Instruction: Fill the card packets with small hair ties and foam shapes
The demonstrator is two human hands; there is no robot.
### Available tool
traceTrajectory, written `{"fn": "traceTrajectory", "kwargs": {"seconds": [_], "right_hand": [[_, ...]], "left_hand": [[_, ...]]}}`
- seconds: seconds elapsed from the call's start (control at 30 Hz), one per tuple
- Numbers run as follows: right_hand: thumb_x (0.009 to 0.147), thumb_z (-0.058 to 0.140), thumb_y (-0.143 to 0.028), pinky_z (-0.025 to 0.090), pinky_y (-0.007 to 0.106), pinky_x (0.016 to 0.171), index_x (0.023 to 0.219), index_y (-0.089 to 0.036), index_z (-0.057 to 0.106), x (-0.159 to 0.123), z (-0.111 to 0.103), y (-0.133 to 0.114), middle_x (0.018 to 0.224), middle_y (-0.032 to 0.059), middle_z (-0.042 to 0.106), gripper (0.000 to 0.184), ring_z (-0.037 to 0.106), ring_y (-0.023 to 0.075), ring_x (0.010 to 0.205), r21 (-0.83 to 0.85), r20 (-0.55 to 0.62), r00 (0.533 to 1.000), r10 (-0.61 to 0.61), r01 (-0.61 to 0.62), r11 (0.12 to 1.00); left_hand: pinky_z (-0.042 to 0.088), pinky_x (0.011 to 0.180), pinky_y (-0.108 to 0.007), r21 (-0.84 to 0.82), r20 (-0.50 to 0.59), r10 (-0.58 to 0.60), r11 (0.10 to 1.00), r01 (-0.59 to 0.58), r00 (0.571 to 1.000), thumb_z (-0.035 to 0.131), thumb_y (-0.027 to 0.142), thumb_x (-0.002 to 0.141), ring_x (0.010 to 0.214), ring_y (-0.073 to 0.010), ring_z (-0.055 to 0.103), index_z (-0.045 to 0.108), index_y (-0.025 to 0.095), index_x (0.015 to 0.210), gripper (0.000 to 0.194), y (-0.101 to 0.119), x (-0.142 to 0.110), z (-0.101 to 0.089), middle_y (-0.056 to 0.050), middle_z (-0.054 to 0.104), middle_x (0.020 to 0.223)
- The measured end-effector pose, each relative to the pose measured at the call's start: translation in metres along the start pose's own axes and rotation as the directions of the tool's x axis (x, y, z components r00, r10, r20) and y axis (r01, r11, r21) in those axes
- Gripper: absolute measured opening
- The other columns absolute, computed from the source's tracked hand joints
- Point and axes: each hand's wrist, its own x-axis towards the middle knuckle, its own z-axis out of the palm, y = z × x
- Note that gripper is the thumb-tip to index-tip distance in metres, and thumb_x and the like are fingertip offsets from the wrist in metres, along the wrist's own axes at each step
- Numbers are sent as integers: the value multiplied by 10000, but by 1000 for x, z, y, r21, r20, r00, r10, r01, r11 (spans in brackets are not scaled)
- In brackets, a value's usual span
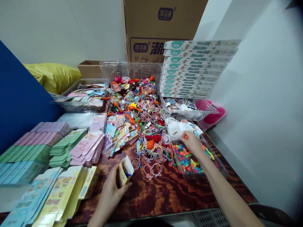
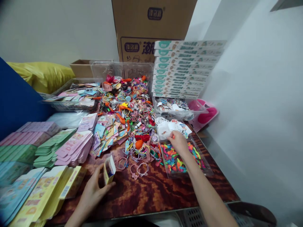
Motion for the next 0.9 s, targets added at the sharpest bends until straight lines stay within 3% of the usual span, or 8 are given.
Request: {"fn": "traceTrajectory", "kwargs": {"seconds": [0.17, 0.37, 0.5, 0.73, 0.9], "right_hand": [[631, 642, -278, 289, 289, 614, 505, -229, 492, 10, -7, -3, 609, 9, 532, 202, 461, 183, 623, -132, 72, 992, -99, 108, 985], [704, 565, -372, 372, 310, 691, 599, -225, 572, 10, -19, 4, 705, 46, 640, 181, 565, 226, 730, -130, 31, 988, -152, 154, 979], [708, 528, -444, 407, 312, 692, 636, -219, 599, 10, -18, 10, 715, 50, 678, 246, 596, 233, 734, -83, -33, 995, -95, 92, 992], [574, 666, -382, 369, 292, 594, 495, -231, 603, 8, -13, 5, 508, 3, 610, 182, 548, 201, 578, 21, 3, 1000, -3, 3, 1000], [579, 681, -421, 331, 286, 551, 569, -219, 609, 1, -25, -9, 528, -5, 557, 214, 483, 171, 567, 202, -100, 992, 72, -51, 978]], "left_hand": [[369, 1103, -499, 6, -4, -26, 1000, 26, 1000, 718, 327, 737, 1273, -326, 534, 423, 196, 1345, 688, 2, -3, -1, -145, 559, 1376], [389, 1088, -492, -1, -38, -29, 1000, 29, 999, 733, 313, 711, 1271, -337, 542, 452, 183, 1337, 699, 3, -6, -2, -151, 569, 1374], [400, 1081, -483, 18, -40, -26, 999, 27, 999, 736, 315, 711, 1265, -333, 549, 458, 192, 1340, 699, 4, -5, -2, -136, 576, 1374], [378, 1104, -491, 12, -9, -4, 1000, 4, 1000, 726, 291, 732, 1304, -327, 516, 434, 195, 1360, 699, 5, -4, 2, -140, 551, 1400], [408, 1073, -475, -13, -28, 35, 999, -36, 999, 748, 230, 708, 1244, -310, 556, 469, 210, 1329, 681, 12, -5, 3, -116, 586, 1343]]}}
